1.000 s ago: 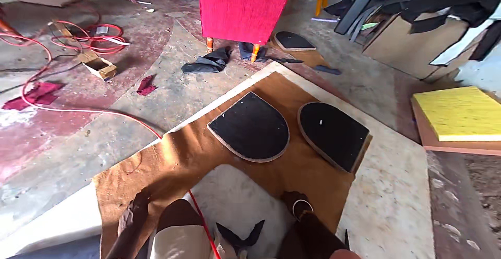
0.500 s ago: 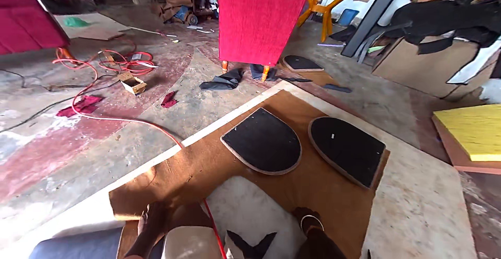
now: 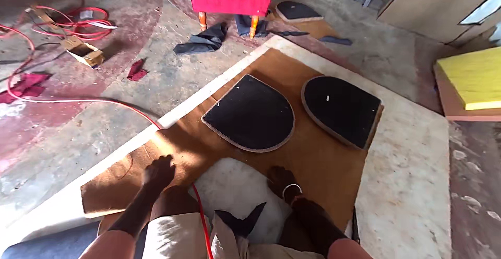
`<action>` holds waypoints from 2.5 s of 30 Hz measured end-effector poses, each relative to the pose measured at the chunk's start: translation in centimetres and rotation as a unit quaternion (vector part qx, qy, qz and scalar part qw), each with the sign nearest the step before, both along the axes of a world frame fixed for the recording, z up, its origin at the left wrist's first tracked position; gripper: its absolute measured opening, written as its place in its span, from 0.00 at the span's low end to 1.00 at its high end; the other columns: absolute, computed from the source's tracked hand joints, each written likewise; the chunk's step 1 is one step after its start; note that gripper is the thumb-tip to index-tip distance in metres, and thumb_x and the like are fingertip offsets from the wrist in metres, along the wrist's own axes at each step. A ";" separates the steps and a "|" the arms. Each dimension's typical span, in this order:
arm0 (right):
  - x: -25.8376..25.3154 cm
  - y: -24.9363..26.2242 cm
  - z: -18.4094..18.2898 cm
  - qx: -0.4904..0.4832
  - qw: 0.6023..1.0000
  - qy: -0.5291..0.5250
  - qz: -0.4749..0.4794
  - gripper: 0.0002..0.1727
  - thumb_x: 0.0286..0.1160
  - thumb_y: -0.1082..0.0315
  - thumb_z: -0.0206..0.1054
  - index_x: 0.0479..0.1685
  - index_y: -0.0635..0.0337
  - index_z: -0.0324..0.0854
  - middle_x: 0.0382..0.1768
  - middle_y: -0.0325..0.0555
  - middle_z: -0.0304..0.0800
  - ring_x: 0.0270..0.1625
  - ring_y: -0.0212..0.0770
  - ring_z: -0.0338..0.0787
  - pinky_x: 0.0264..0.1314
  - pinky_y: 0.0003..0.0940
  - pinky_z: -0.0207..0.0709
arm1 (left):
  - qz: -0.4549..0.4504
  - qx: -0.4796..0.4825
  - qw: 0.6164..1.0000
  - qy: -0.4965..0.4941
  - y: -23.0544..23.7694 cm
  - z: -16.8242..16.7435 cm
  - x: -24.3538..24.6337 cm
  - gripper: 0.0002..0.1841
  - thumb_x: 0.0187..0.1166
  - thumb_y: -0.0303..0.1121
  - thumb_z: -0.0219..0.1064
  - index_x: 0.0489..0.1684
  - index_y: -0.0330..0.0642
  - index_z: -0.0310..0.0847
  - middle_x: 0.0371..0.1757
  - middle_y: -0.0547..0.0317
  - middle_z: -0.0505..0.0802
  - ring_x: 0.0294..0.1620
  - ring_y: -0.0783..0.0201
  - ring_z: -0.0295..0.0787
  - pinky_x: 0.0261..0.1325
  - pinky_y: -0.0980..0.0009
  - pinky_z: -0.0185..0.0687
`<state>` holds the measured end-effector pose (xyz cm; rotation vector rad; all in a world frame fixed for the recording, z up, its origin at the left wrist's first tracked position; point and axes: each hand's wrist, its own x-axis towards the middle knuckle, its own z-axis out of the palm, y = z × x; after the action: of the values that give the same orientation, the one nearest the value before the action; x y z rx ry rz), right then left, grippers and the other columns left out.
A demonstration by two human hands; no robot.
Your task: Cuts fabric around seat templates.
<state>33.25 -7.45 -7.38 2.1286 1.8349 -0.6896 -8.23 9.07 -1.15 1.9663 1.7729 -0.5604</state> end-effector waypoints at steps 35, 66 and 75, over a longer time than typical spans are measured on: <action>-0.5 7.8 -3.2 0.201 0.971 0.120 0.049 0.21 0.92 0.53 0.54 0.58 0.58 0.88 0.56 0.55 0.92 0.57 0.53 0.94 0.59 0.50 0.88 | -0.244 0.118 0.941 -0.204 2.6 -7.0 19.5 0.13 0.89 0.38 0.58 0.56 0.46 0.89 0.65 0.54 0.89 0.70 0.52 0.85 0.71 0.52 0.82; 6.8 10.8 -5.4 0.297 0.555 0.537 -0.562 0.34 0.85 0.62 0.66 0.89 0.50 0.57 0.69 0.56 0.81 0.61 0.48 0.88 0.56 0.48 0.87 | 0.376 0.064 0.717 -0.584 15.4 -10.9 14.0 0.25 0.87 0.38 0.66 0.81 0.40 0.73 0.68 0.40 0.89 0.64 0.50 0.90 0.66 0.50 0.88; 6.3 11.4 -5.9 0.299 0.619 0.518 -0.509 0.34 0.85 0.65 0.66 0.87 0.58 0.57 0.70 0.54 0.81 0.65 0.42 0.87 0.63 0.41 0.86 | 0.376 0.050 0.744 -0.550 16.0 -10.9 13.3 0.25 0.90 0.40 0.61 0.84 0.47 0.71 0.67 0.38 0.88 0.62 0.44 0.89 0.65 0.42 0.84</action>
<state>39.59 3.91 -13.27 3.7339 0.8299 -2.1726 5.06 25.05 -12.03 0.9688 1.4985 0.8342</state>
